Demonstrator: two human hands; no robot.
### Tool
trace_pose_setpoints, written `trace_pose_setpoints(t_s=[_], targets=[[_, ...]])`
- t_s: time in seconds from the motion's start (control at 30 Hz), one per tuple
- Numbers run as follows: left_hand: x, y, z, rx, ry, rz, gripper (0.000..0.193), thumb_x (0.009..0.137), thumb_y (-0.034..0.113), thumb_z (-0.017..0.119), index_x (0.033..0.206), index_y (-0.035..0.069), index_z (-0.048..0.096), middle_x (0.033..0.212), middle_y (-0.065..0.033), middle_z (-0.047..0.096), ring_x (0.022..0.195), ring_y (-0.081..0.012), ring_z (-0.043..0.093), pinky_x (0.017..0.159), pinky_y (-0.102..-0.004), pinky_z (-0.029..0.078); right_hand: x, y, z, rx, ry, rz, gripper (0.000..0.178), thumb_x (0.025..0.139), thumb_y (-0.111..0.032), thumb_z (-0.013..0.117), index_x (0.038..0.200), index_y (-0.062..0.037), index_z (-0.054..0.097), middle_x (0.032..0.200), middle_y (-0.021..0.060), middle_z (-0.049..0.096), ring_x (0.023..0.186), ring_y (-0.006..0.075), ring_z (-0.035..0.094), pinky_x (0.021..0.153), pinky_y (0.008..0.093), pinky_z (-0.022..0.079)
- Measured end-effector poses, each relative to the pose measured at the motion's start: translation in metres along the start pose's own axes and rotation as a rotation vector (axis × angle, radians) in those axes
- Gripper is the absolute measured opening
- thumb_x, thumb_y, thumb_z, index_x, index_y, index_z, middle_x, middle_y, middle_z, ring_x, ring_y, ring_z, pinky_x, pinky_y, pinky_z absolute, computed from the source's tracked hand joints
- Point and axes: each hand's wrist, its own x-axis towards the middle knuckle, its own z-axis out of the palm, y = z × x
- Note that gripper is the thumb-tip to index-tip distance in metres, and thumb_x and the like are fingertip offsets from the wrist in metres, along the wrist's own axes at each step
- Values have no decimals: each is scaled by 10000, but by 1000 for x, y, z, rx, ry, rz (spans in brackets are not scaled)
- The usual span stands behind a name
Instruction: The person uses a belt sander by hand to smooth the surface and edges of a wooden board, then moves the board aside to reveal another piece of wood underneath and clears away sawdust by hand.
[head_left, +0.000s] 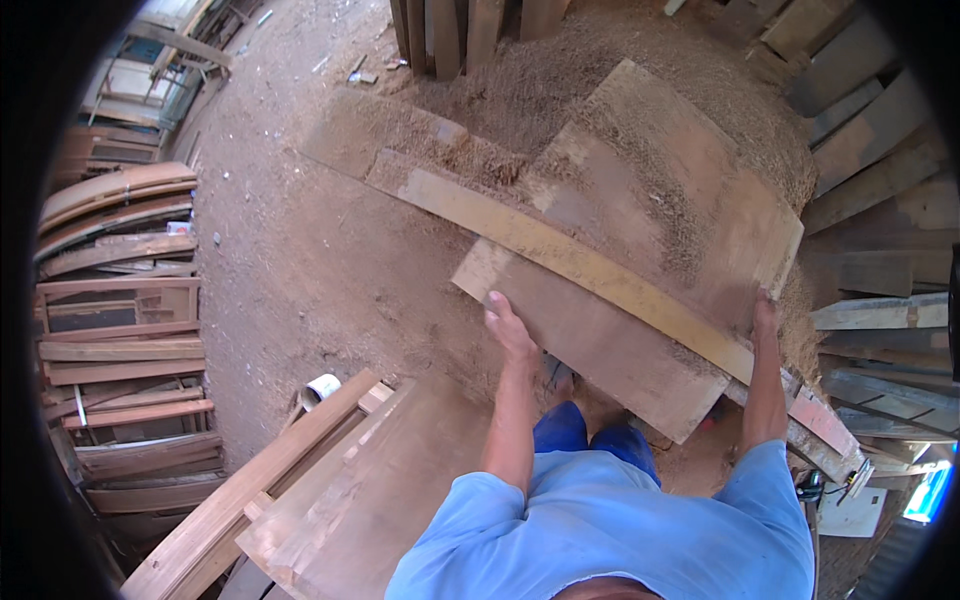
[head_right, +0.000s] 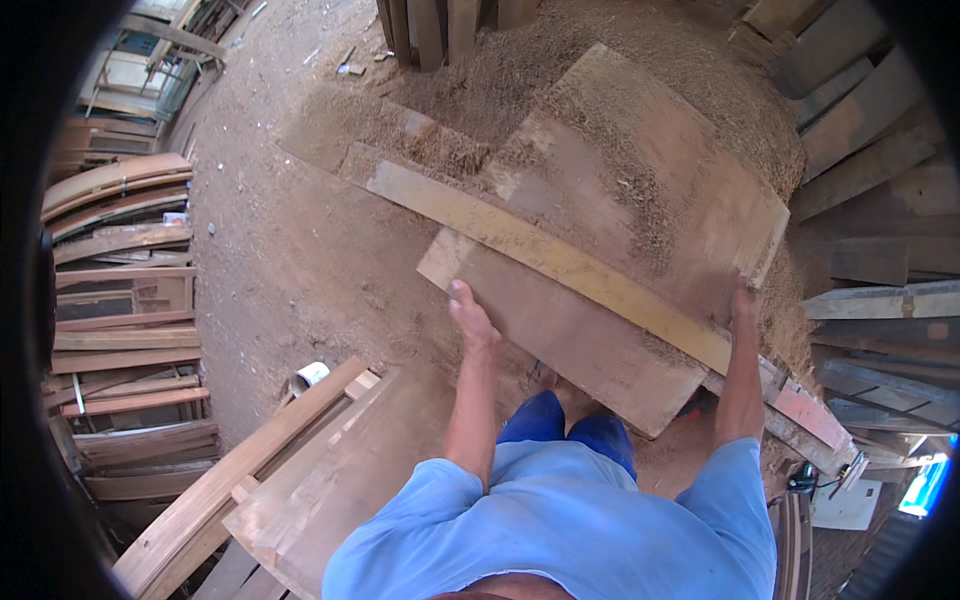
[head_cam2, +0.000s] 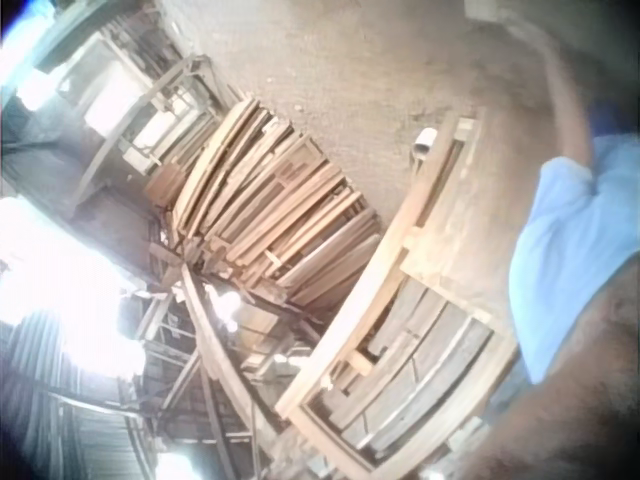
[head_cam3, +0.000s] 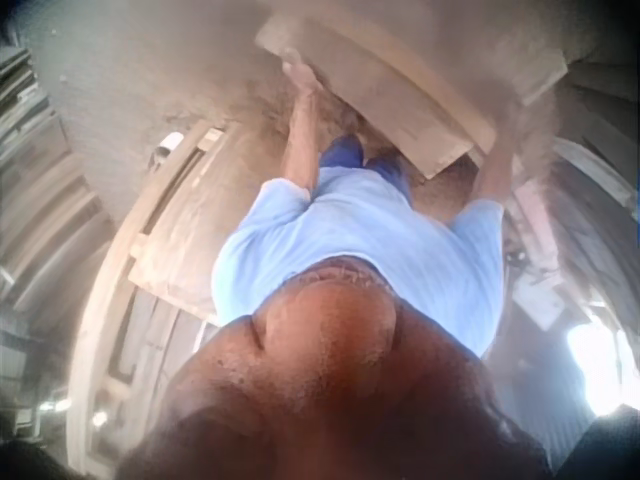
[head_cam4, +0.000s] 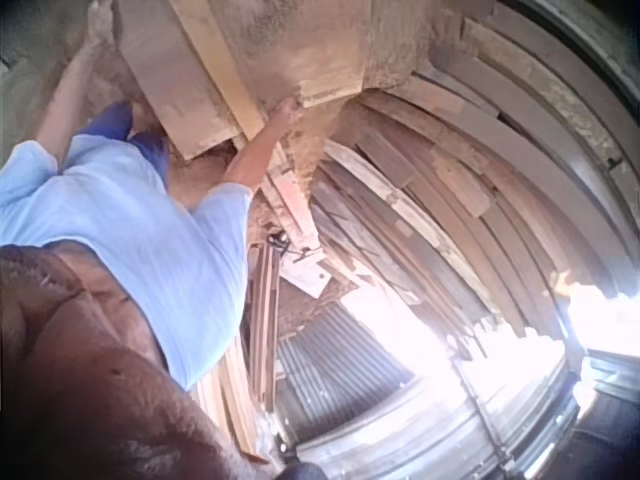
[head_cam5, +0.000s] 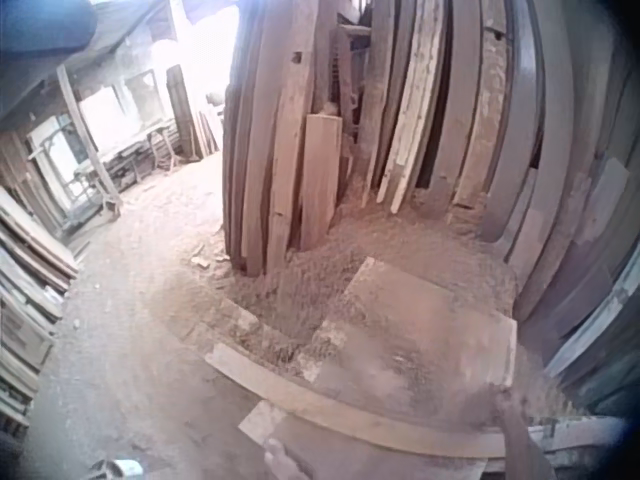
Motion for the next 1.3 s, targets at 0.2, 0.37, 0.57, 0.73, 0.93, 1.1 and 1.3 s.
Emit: trace_pose_setpoints(t_s=[0.2,0.37,0.57,0.73,0.93,1.1,1.3], targets=[[76,53,-43,49,84,39,532,1085,418,459,1228,-83,568,1143,-148,652,1040,-232,626,934,-392,511,-65,-99,41,-69,-323,-121,606,1010,-444,580,1333,69,598,1285,238,664,1255,347,612,1055,426,449],[91,60,-44,123,154,59,575,1065,450,496,1156,-110,588,1127,-171,657,1023,-237,633,918,-396,521,-115,-165,31,-371,-326,-184,609,1011,-440,568,1368,54,576,1342,210,648,1274,351,600,1090,424,433],[106,74,-40,189,91,-11,601,1061,443,520,1266,-121,533,1182,-206,657,1092,-272,629,950,-436,523,-77,-113,0,-480,-388,-420,629,1001,-570,484,1345,-63,629,1306,269,642,1243,442,592,1062,497,451],[42,38,-49,-12,-72,-246,579,1068,424,518,1380,-63,493,1352,-188,594,1151,-346,611,963,-508,521,-155,-98,-71,-762,-106,-359,547,989,-586,487,1106,-113,736,1065,212,729,1078,396,683,916,546,502],[-94,-10,2,160,76,-397,884,1017,680,344,1574,-4,291,1621,-168,340,1449,-362,382,1203,-520,317,-179,-41,-75,-597,213,-494,481,989,-488,505,957,-70,740,1074,144,702,1109,319,587,1058,520,318],[-133,6,43,143,130,-315,934,991,711,340,1585,-6,258,1638,-184,305,1457,-387,372,1220,-504,310,-203,-32,-93,-321,191,-404,453,916,-444,620,1088,-29,681,1114,159,661,1181,340,546,1127,539,281],[-94,-14,9,229,161,-292,925,982,720,306,1589,22,277,1637,-183,311,1468,-384,356,1230,-505,292,-209,-42,-92,-241,175,-393,438,900,-392,652,1154,-36,627,1150,156,628,1168,355,535,1130,536,289]])
